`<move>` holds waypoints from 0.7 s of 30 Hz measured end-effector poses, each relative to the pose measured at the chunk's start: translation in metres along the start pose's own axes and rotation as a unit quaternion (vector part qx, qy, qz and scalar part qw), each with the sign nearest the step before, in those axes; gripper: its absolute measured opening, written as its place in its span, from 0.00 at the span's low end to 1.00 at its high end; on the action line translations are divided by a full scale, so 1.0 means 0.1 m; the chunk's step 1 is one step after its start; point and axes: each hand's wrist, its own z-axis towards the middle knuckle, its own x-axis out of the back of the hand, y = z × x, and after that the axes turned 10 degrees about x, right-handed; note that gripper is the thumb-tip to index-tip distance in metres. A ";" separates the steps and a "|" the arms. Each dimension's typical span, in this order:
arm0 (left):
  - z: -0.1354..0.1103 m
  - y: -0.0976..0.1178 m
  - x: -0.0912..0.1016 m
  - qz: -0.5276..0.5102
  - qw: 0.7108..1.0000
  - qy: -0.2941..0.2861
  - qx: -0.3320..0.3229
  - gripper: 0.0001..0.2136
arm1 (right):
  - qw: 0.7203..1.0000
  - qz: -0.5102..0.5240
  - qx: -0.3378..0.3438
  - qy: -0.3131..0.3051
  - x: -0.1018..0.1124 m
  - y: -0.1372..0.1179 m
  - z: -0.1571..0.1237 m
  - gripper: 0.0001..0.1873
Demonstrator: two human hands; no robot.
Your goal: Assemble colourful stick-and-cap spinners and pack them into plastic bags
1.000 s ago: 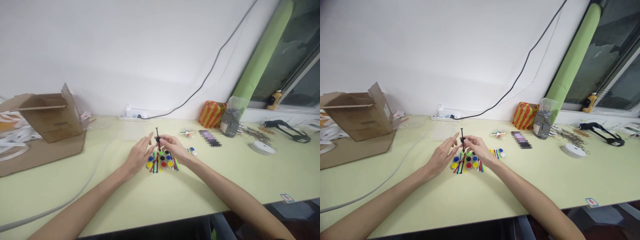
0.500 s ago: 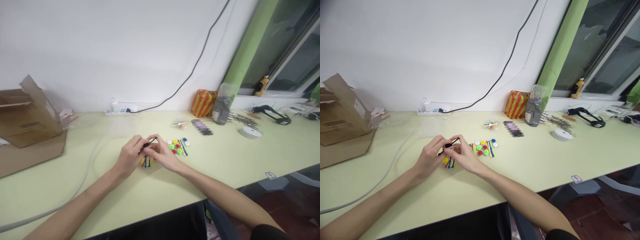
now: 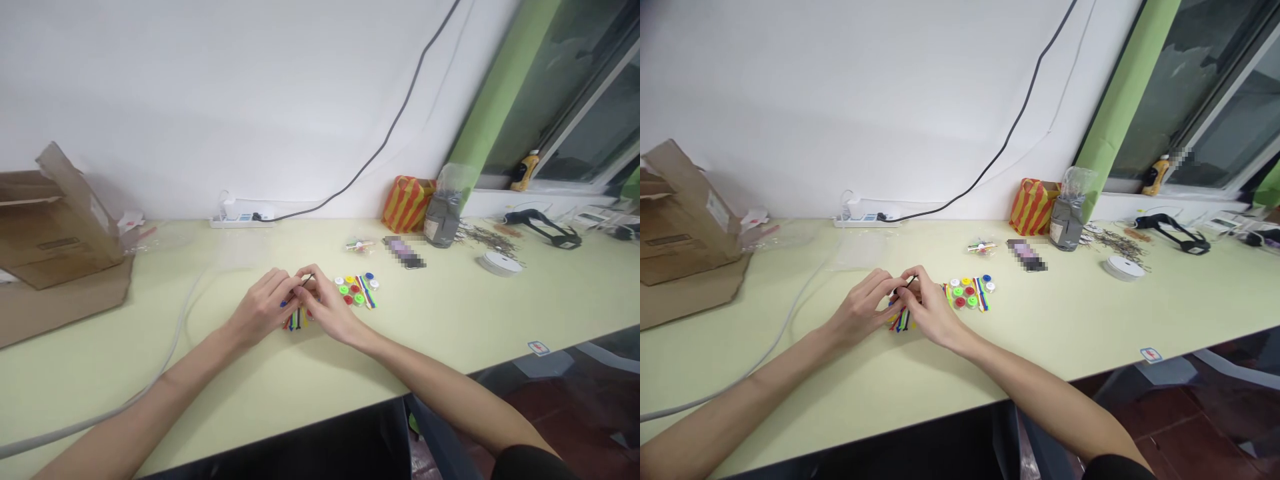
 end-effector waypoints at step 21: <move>-0.02 0.02 0.01 -0.069 0.988 -0.107 0.088 0.06 | 0.999 -0.027 0.002 -0.036 0.09 -0.07 -0.03 0.10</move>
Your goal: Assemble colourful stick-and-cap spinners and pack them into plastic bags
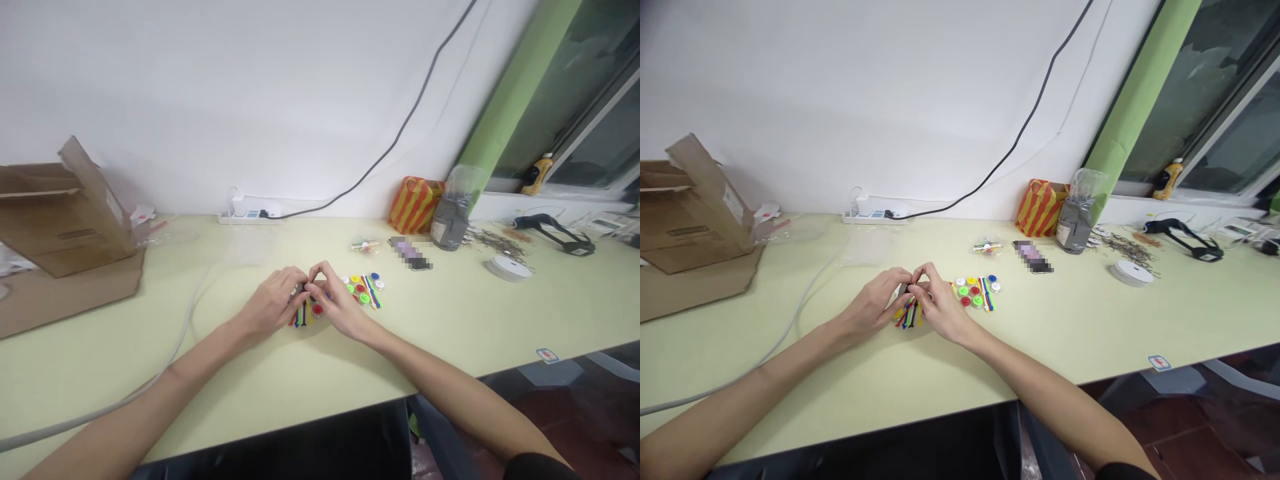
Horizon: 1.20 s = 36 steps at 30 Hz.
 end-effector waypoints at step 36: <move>0.01 -0.95 -0.08 0.159 0.970 -0.070 0.168 0.08 | 0.781 -0.581 -0.204 -0.106 2.16 0.62 0.00 0.04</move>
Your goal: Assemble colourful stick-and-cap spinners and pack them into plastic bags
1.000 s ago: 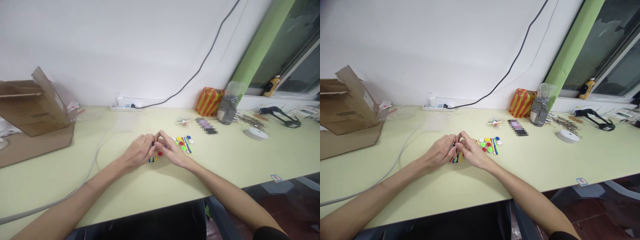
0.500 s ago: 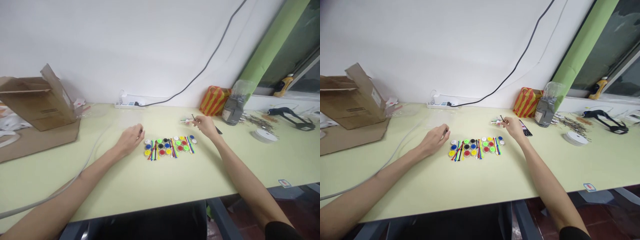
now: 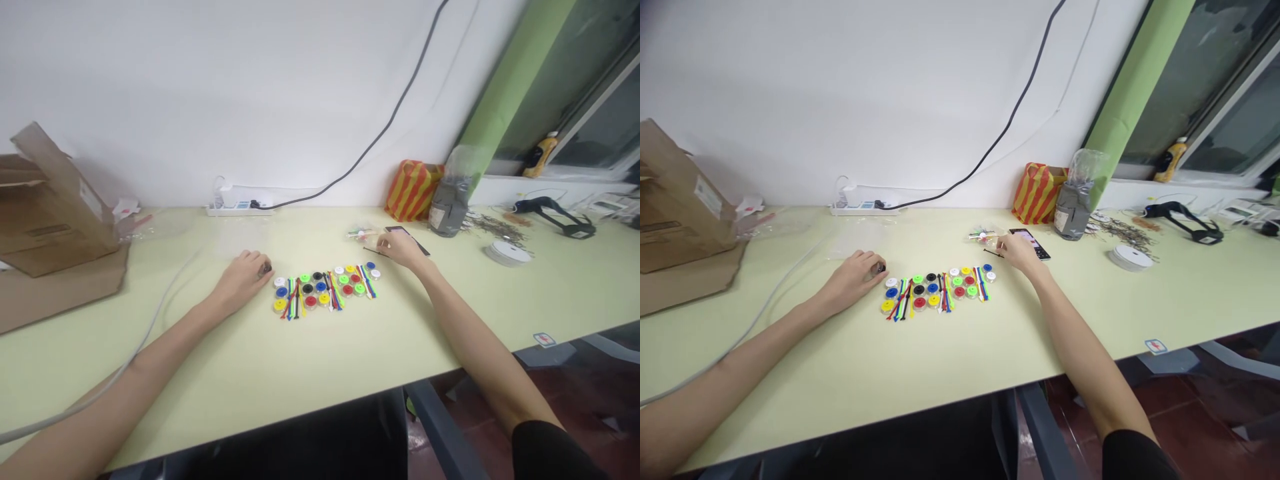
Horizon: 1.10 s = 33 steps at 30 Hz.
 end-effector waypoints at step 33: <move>0.00 0.04 0.05 -0.009 1.000 -0.007 0.021 0.07 | 0.953 0.235 0.140 -0.128 0.28 -0.43 -0.18 0.07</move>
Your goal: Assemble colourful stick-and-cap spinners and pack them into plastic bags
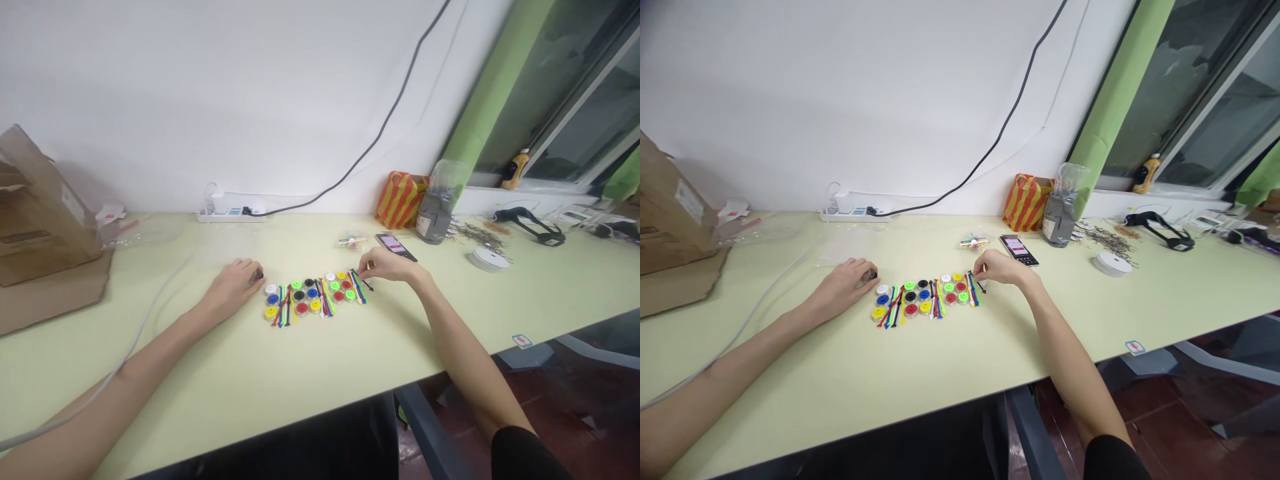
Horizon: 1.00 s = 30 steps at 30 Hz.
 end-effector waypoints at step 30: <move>0.00 0.00 -0.01 -0.005 1.000 -0.002 -0.001 0.08 | 0.999 0.022 0.035 -0.031 -0.05 -0.10 0.02 0.08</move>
